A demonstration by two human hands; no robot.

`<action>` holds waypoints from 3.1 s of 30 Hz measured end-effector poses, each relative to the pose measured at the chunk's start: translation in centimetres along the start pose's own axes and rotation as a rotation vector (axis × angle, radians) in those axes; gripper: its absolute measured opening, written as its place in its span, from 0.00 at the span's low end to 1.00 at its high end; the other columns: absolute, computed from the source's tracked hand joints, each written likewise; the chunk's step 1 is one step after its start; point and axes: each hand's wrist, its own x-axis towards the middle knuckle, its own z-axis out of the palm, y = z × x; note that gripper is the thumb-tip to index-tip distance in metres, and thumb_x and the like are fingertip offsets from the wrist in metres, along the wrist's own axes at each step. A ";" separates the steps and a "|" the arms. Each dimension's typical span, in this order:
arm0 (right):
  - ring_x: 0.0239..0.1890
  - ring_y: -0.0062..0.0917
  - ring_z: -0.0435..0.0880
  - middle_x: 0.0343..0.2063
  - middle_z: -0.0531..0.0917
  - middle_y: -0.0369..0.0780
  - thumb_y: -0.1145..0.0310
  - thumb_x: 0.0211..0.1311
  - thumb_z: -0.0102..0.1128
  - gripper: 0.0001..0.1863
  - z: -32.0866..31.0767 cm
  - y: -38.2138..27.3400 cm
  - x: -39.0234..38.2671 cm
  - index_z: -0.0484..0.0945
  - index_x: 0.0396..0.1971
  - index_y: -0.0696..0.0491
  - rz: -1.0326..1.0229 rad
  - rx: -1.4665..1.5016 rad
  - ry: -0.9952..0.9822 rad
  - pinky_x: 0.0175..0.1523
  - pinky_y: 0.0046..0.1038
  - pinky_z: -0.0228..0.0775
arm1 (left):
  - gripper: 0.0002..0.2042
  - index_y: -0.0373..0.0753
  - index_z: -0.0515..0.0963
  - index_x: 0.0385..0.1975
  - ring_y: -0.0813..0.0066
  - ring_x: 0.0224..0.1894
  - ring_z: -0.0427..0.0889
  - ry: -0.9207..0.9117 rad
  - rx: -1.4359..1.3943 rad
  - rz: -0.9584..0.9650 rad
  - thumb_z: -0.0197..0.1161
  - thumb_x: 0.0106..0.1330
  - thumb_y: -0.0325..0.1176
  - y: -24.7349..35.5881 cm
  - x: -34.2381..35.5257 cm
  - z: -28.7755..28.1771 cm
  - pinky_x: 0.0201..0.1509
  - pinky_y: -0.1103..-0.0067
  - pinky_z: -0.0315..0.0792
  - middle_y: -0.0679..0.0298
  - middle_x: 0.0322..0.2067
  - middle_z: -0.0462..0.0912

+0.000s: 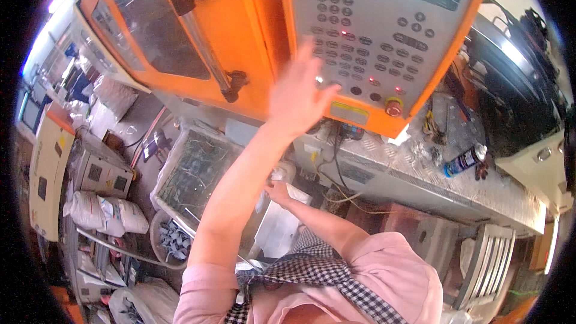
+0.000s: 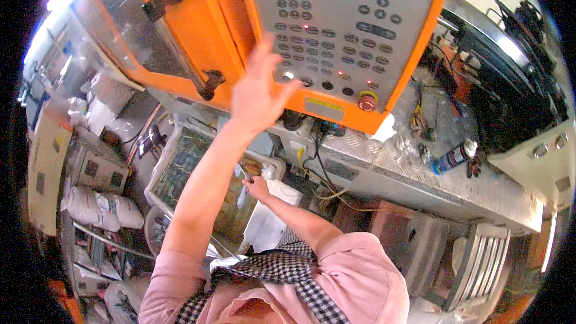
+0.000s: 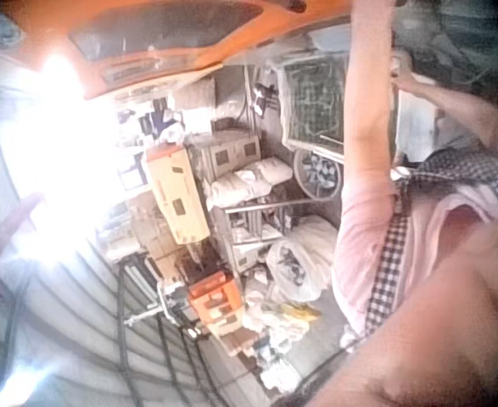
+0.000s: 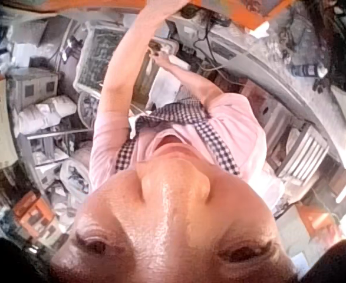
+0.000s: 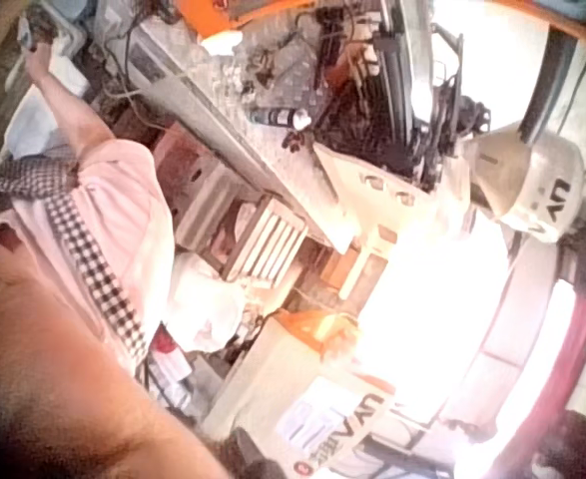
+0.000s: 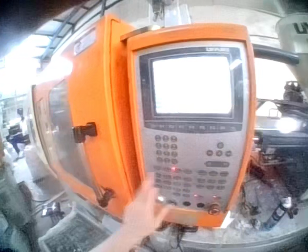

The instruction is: The person wipes plastic components with a cloth, sorts them into bins, and operates an injection molding machine to produce more parts.

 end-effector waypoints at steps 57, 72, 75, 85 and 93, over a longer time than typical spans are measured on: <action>0.20 0.13 0.70 0.22 0.75 0.31 0.68 0.62 0.54 0.11 20.6 -9.7 -15.5 0.78 0.36 0.61 0.475 0.525 -1.202 0.27 0.15 0.64 | 0.10 0.35 0.73 0.40 0.61 0.35 0.78 0.520 0.321 -1.590 0.59 0.58 0.26 18.3 -45.1 -18.0 0.39 0.73 0.72 0.54 0.34 0.77; 0.23 0.15 0.68 0.22 0.73 0.31 0.66 0.58 0.59 0.11 37.0 -0.6 -37.3 0.79 0.35 0.58 0.087 -0.032 -1.279 0.27 0.18 0.62 | 0.11 0.36 0.72 0.36 0.55 0.45 0.72 0.189 0.493 -2.345 0.59 0.57 0.35 55.6 -70.4 -18.4 0.48 0.67 0.70 0.54 0.36 0.73; 0.23 0.16 0.68 0.23 0.73 0.32 0.64 0.56 0.61 0.12 41.3 1.4 -41.3 0.79 0.33 0.59 0.189 -0.078 -1.191 0.28 0.17 0.62 | 0.11 0.36 0.72 0.36 0.54 0.47 0.72 0.232 0.467 -2.664 0.59 0.57 0.36 63.0 -72.2 -18.8 0.48 0.67 0.71 0.52 0.38 0.73; 0.21 0.15 0.69 0.19 0.71 0.32 0.64 0.56 0.62 0.10 54.1 3.1 -58.6 0.74 0.26 0.55 0.138 -0.376 -1.397 0.25 0.16 0.63 | 0.13 0.36 0.73 0.37 0.54 0.48 0.73 0.561 0.273 -2.884 0.59 0.57 0.37 66.4 -80.0 -22.9 0.49 0.65 0.71 0.51 0.40 0.75; 0.21 0.14 0.71 0.19 0.72 0.31 0.68 0.58 0.60 0.07 70.6 8.5 -72.2 0.77 0.28 0.56 0.064 -0.513 -1.582 0.24 0.15 0.63 | 0.15 0.37 0.74 0.39 0.51 0.46 0.74 0.990 0.247 -2.971 0.54 0.60 0.42 68.0 -88.0 -34.0 0.49 0.64 0.69 0.48 0.40 0.76</action>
